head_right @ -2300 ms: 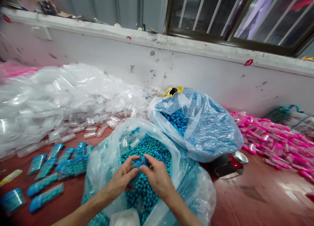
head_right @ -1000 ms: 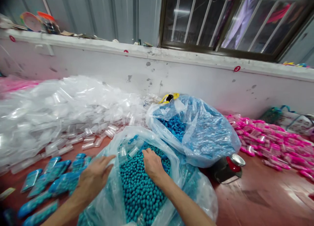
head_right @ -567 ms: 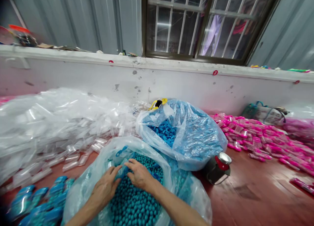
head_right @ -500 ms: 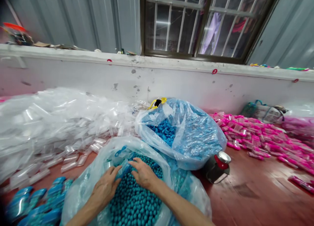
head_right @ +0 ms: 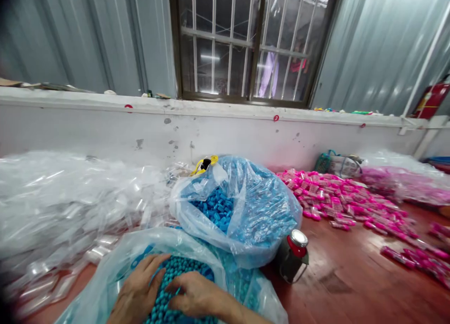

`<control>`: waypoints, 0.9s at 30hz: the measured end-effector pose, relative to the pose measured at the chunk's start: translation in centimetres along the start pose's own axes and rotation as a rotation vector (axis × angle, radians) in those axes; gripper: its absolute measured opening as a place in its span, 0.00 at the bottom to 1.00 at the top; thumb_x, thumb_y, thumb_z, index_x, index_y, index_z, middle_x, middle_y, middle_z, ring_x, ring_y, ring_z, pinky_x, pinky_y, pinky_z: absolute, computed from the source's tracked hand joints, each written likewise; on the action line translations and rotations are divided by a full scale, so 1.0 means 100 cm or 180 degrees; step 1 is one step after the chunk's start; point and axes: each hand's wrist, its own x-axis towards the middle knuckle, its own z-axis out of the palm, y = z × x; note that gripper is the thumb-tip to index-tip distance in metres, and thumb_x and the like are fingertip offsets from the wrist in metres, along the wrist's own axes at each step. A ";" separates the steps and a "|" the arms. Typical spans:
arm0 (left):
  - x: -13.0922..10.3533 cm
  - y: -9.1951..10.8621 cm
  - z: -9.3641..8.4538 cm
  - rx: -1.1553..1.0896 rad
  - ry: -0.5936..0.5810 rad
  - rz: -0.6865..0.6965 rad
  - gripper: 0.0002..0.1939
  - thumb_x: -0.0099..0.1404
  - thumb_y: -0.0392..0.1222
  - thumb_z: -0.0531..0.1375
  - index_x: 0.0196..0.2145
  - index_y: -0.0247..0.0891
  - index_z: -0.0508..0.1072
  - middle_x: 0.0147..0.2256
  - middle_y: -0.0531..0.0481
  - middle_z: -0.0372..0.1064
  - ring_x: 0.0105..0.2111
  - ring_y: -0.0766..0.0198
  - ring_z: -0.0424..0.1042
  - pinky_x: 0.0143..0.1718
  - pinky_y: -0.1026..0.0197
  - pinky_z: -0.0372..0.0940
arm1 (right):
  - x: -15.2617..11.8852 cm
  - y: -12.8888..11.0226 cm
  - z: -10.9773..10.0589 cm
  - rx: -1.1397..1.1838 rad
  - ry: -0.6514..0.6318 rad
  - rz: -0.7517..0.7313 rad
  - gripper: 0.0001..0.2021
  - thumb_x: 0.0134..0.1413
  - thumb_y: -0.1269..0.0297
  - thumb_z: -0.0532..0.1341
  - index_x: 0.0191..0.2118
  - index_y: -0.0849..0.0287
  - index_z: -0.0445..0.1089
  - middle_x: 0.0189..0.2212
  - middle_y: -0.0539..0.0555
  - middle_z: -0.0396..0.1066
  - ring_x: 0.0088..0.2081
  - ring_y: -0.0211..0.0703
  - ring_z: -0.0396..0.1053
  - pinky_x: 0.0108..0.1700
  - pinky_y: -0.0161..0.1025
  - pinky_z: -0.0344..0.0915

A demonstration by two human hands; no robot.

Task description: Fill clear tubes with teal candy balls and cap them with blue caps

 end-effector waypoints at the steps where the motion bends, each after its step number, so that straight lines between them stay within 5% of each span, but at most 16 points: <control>1: 0.009 0.003 -0.002 -0.0171 0.0041 -0.0004 0.14 0.61 0.42 0.49 0.42 0.42 0.69 0.38 0.47 0.70 0.39 0.60 0.69 0.40 0.60 0.64 | 0.002 0.000 -0.013 0.0182 0.0037 -0.0065 0.13 0.46 0.69 0.55 0.39 0.55 0.71 0.30 0.46 0.72 0.31 0.38 0.68 0.33 0.30 0.63; 4: 0.045 0.019 -0.007 -0.0756 0.0039 -0.0305 0.13 0.60 0.43 0.51 0.40 0.42 0.70 0.38 0.47 0.70 0.39 0.59 0.68 0.41 0.58 0.63 | 0.018 0.018 -0.062 0.0474 0.0540 0.0268 0.14 0.50 0.68 0.51 0.39 0.59 0.70 0.25 0.47 0.72 0.28 0.37 0.68 0.29 0.31 0.63; 7: 0.095 0.044 0.000 -0.1678 -0.0205 -0.1105 0.14 0.58 0.44 0.52 0.40 0.38 0.69 0.33 0.47 0.69 0.36 0.59 0.68 0.38 0.58 0.63 | 0.044 0.057 -0.107 -0.0105 0.1389 0.0919 0.13 0.50 0.69 0.51 0.39 0.60 0.70 0.30 0.50 0.72 0.32 0.38 0.69 0.33 0.32 0.64; 10: 0.143 0.062 0.026 -0.3143 -0.0879 -0.2262 0.19 0.56 0.40 0.54 0.46 0.34 0.63 0.29 0.48 0.68 0.30 0.63 0.69 0.33 0.62 0.63 | 0.066 0.101 -0.135 -0.0404 0.1622 0.1248 0.13 0.48 0.72 0.53 0.41 0.63 0.68 0.37 0.54 0.71 0.39 0.41 0.67 0.40 0.35 0.62; 13: 0.174 0.064 0.064 -0.3568 -0.1135 -0.3043 0.23 0.55 0.37 0.55 0.49 0.32 0.59 0.32 0.46 0.68 0.29 0.65 0.68 0.31 0.63 0.61 | 0.080 0.135 -0.148 -0.0690 0.1627 0.1563 0.13 0.46 0.72 0.58 0.40 0.62 0.68 0.39 0.55 0.70 0.43 0.43 0.66 0.43 0.36 0.61; 17: 0.186 0.048 0.109 -0.3271 -0.1023 -0.3539 0.27 0.56 0.38 0.54 0.53 0.34 0.53 0.45 0.36 0.62 0.39 0.55 0.67 0.32 0.56 0.61 | 0.091 0.168 -0.169 -0.1077 0.1810 0.2070 0.11 0.53 0.66 0.57 0.43 0.63 0.65 0.42 0.56 0.67 0.43 0.44 0.65 0.44 0.44 0.62; 21: 0.186 0.032 0.131 -0.3166 -0.0969 -0.3807 0.28 0.57 0.41 0.53 0.54 0.36 0.51 0.54 0.34 0.51 0.50 0.46 0.58 0.35 0.48 0.61 | 0.102 0.195 -0.197 -0.1443 0.2122 0.2530 0.17 0.56 0.62 0.53 0.50 0.64 0.60 0.49 0.61 0.60 0.47 0.48 0.62 0.46 0.48 0.60; 27: 0.192 0.023 0.148 -0.3315 -0.0985 -0.4073 0.23 0.59 0.43 0.51 0.52 0.36 0.55 0.54 0.35 0.52 0.47 0.48 0.62 0.33 0.49 0.64 | 0.114 0.208 -0.200 -0.1748 0.1506 0.2530 0.25 0.53 0.54 0.54 0.51 0.69 0.59 0.46 0.67 0.65 0.47 0.50 0.64 0.44 0.40 0.60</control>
